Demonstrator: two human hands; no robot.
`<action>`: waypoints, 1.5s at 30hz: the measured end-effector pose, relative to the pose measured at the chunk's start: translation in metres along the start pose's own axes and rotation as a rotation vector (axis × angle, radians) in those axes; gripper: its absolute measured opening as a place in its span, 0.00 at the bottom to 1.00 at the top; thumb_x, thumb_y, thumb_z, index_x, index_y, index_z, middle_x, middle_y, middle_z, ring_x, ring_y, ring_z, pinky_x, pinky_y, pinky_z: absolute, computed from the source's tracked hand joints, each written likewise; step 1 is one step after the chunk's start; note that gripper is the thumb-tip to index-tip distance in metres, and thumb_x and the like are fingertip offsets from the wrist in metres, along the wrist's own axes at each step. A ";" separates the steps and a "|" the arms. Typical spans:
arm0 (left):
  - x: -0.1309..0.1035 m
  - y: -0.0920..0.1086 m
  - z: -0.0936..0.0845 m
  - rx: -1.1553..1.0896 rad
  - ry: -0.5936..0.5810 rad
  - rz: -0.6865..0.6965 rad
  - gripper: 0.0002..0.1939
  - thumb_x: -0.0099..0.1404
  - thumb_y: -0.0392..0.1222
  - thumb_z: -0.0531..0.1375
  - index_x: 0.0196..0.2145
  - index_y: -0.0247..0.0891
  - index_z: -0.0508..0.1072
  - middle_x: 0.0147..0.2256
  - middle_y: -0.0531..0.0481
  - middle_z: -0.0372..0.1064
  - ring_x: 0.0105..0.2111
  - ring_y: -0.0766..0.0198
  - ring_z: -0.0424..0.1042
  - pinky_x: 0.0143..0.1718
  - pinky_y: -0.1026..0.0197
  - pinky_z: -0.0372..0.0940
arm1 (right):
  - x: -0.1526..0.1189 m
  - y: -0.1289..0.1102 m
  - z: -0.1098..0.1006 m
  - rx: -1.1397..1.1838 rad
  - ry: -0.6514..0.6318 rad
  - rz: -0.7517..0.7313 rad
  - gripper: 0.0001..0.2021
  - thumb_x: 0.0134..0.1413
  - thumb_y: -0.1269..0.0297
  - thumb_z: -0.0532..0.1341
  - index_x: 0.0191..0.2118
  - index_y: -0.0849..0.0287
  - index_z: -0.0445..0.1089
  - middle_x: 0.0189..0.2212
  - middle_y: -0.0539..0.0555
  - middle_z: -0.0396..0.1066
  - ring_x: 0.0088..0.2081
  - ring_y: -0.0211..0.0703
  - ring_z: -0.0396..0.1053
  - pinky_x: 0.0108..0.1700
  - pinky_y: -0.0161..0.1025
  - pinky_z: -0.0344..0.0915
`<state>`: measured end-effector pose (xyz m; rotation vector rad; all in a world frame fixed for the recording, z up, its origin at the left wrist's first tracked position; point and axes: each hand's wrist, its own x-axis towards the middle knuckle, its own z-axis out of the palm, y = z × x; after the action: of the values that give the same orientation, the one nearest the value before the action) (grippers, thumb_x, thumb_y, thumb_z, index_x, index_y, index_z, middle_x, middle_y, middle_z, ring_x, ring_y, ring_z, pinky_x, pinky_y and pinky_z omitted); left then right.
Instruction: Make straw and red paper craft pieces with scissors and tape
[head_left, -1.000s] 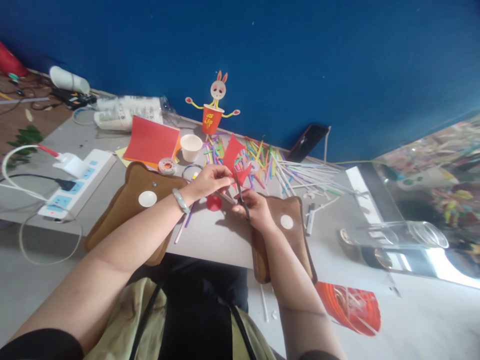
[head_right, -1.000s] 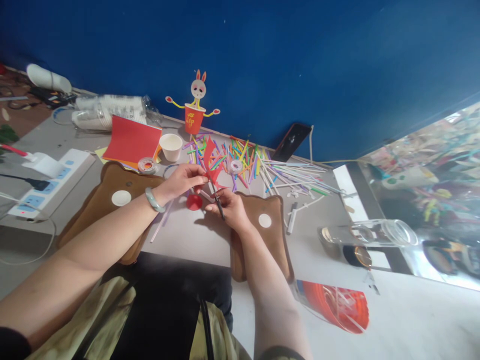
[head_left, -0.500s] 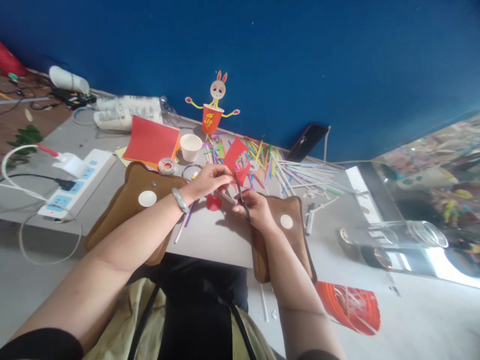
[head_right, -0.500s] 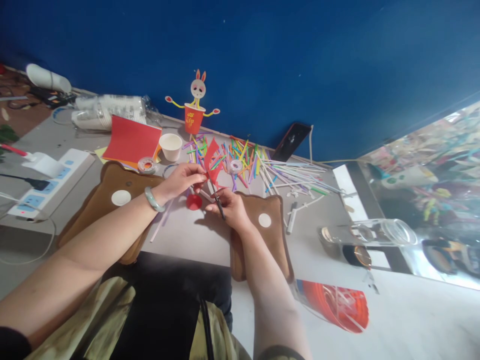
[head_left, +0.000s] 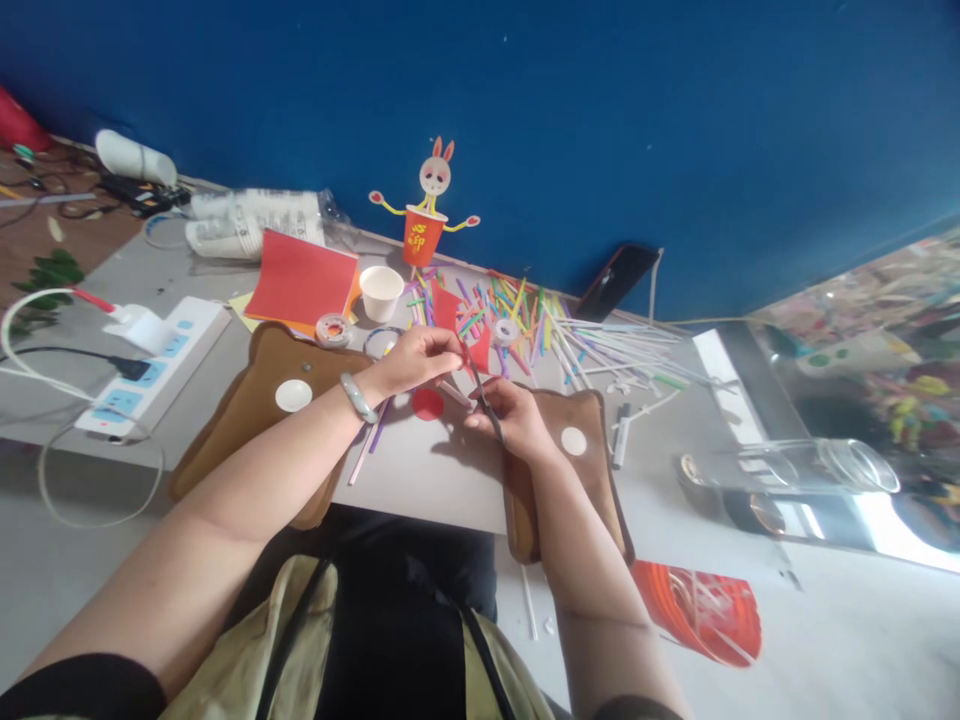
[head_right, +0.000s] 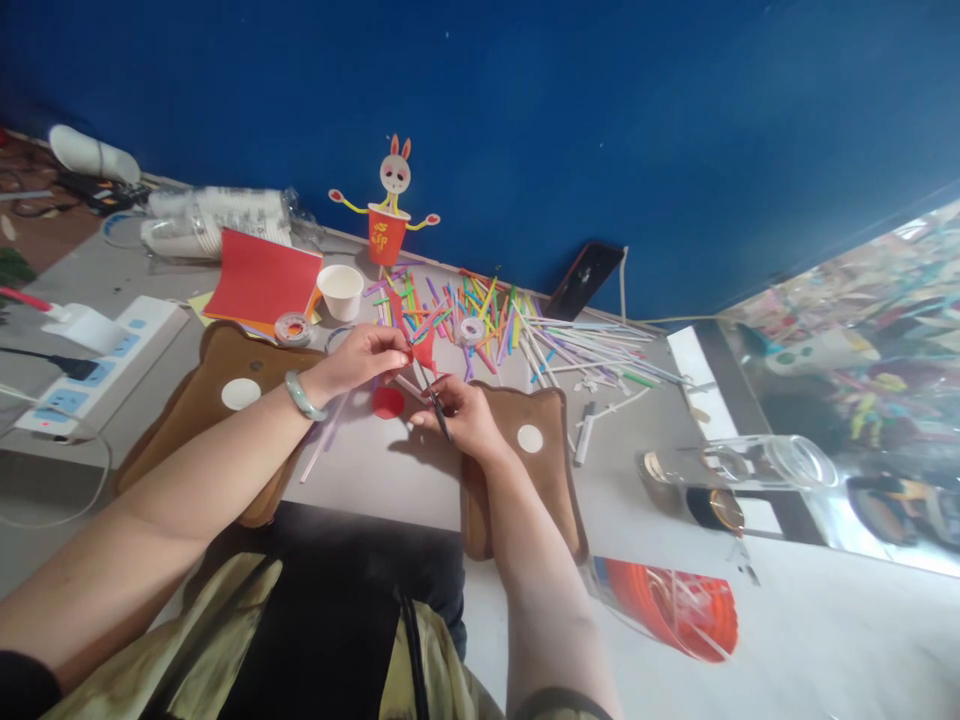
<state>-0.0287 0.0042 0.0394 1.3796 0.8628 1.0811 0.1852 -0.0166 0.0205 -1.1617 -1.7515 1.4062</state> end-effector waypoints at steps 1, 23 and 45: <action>0.000 0.000 0.000 0.005 -0.006 0.002 0.06 0.56 0.36 0.59 0.22 0.36 0.68 0.17 0.57 0.61 0.18 0.72 0.63 0.20 0.69 0.57 | 0.000 0.000 -0.001 -0.004 0.000 -0.005 0.26 0.33 0.48 0.75 0.34 0.58 0.69 0.22 0.48 0.69 0.23 0.39 0.68 0.27 0.36 0.66; 0.000 -0.001 -0.001 0.018 -0.053 -0.041 0.08 0.57 0.35 0.58 0.21 0.36 0.65 0.16 0.58 0.59 0.17 0.72 0.62 0.20 0.69 0.55 | -0.001 -0.003 -0.007 -0.033 -0.054 0.000 0.25 0.33 0.48 0.76 0.33 0.60 0.69 0.21 0.47 0.67 0.23 0.36 0.65 0.26 0.34 0.62; -0.001 0.005 -0.004 0.069 -0.118 -0.089 0.07 0.58 0.35 0.57 0.23 0.35 0.68 0.15 0.57 0.61 0.15 0.73 0.61 0.19 0.69 0.53 | -0.002 -0.005 -0.013 -0.033 -0.092 0.035 0.24 0.33 0.50 0.76 0.34 0.59 0.71 0.21 0.48 0.69 0.23 0.38 0.67 0.26 0.34 0.63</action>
<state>-0.0332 0.0042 0.0438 1.4340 0.8730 0.9000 0.1959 -0.0132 0.0293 -1.1674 -1.8318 1.4778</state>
